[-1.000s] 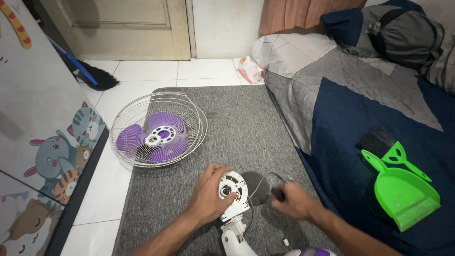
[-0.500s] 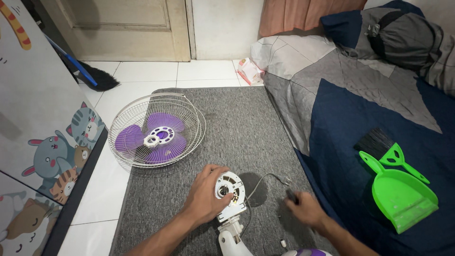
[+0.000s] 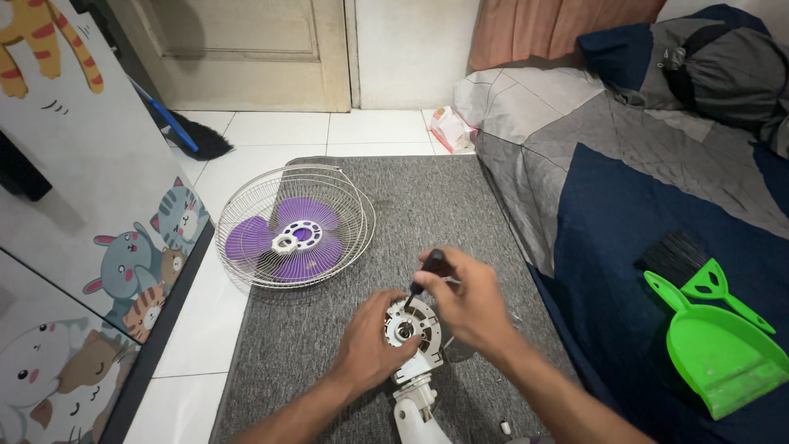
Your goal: The person disassembles a small electric desk fan on a floor mat. They use a screwdriver to unscrew the rear motor housing, remove the fan guard and blade assembly, and manipulate the motor and wiring while working on the floor next to a bed.
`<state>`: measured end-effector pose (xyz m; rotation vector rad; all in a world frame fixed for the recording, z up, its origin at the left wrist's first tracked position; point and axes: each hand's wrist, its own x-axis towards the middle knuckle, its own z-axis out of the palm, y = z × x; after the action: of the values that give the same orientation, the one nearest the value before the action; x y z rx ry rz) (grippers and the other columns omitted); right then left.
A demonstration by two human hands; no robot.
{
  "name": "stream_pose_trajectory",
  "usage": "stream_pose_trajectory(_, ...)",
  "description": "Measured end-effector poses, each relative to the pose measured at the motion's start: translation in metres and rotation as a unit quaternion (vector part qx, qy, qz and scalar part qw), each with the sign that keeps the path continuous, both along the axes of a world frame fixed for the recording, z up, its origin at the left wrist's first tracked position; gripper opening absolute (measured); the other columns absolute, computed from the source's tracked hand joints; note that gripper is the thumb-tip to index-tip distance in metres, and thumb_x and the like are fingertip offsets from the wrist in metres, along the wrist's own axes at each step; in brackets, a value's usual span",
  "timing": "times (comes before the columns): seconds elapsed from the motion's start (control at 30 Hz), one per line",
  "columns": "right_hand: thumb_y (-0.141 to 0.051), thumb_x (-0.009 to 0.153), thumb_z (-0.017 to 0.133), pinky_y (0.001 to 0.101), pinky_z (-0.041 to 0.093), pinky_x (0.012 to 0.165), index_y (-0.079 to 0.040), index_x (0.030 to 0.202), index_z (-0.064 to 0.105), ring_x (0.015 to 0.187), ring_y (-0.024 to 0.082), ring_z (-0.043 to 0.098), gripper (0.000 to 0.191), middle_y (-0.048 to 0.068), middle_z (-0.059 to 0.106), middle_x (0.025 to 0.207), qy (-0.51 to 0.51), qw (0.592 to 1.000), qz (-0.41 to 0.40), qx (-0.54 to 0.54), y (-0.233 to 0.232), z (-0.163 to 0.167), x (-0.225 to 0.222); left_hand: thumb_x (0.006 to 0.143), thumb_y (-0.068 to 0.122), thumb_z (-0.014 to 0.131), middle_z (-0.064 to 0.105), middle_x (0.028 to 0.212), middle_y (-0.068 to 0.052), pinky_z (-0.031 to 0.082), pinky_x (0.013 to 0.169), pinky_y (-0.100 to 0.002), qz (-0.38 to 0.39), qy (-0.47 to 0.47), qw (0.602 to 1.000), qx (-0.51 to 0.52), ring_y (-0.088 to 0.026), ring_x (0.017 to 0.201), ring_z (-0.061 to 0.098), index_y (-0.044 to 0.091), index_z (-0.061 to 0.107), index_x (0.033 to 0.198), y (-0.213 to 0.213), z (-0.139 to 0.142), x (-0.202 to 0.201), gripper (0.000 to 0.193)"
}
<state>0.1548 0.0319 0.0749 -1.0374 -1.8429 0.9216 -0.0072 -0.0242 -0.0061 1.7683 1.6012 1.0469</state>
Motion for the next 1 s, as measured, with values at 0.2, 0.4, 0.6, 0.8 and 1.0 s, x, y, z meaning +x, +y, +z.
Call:
stream_pose_trajectory(0.2,-0.014,0.091,0.071,0.0298,0.066,0.070,0.000,0.109,0.070,0.084,0.015,0.077,0.023,0.010,0.074,0.096,-0.037,0.998,0.025,0.037,-0.003,-0.016,-0.010,0.070,0.023,0.083,0.063,0.122,-0.010,0.046,0.103,-0.043,0.012,0.001,1.000,0.017,-0.029,0.121,0.059,0.007,0.056,0.128,0.002,-0.003,0.001,0.066)
stream_pose_trajectory(0.4,-0.015,0.090,0.072,0.0287,0.067,0.069,-0.001,0.108,0.070,0.085,0.014,0.075,0.023,0.008,0.074,0.098,-0.032,0.999,0.015,0.009,0.001,-0.023,-0.010,0.070,0.022,0.083,0.063,0.122,-0.011,0.047,0.102,-0.044,0.005,-0.018,0.999,0.051,-0.029,0.120,0.060,0.003,0.055,0.129,0.004,-0.006,0.000,0.068)
stream_pose_trajectory(0.6,-0.015,0.091,0.070,0.0309,0.062,0.071,-0.001,0.107,0.071,0.085,0.015,0.076,0.021,0.008,0.074,0.098,-0.051,0.998,0.034,-0.003,0.002,-0.022,-0.011,0.070,0.025,0.084,0.062,0.120,-0.011,0.047,0.101,-0.044,0.005,-0.007,1.000,0.012,-0.028,0.119,0.060,0.003,0.054,0.129,0.007,-0.005,0.001,0.069)
stream_pose_trajectory(0.8,-0.012,0.092,0.067,0.0303,0.062,0.076,0.000,0.109,0.069,0.090,0.016,0.075,0.021,0.008,0.072,0.103,-0.056,0.995,0.076,0.020,0.004,-0.019,-0.012,0.070,0.026,0.085,0.062,0.120,-0.011,0.048,0.100,-0.044,0.004,-0.002,1.000,0.013,-0.029,0.118,0.060,0.004,0.055,0.128,0.008,-0.005,0.000,0.069)
stream_pose_trajectory(1.0,-0.009,0.091,0.068,0.0356,0.065,0.073,-0.002,0.109,0.071,0.085,0.022,0.076,0.019,0.010,0.075,0.098,-0.129,0.985,0.111,0.028,0.000,-0.009,-0.013,0.074,0.028,0.083,0.059,0.121,-0.008,0.049,0.102,-0.041,-0.005,0.001,0.999,-0.040,-0.025,0.119,0.059,0.004,0.051,0.132,0.009,-0.002,0.001,0.070)
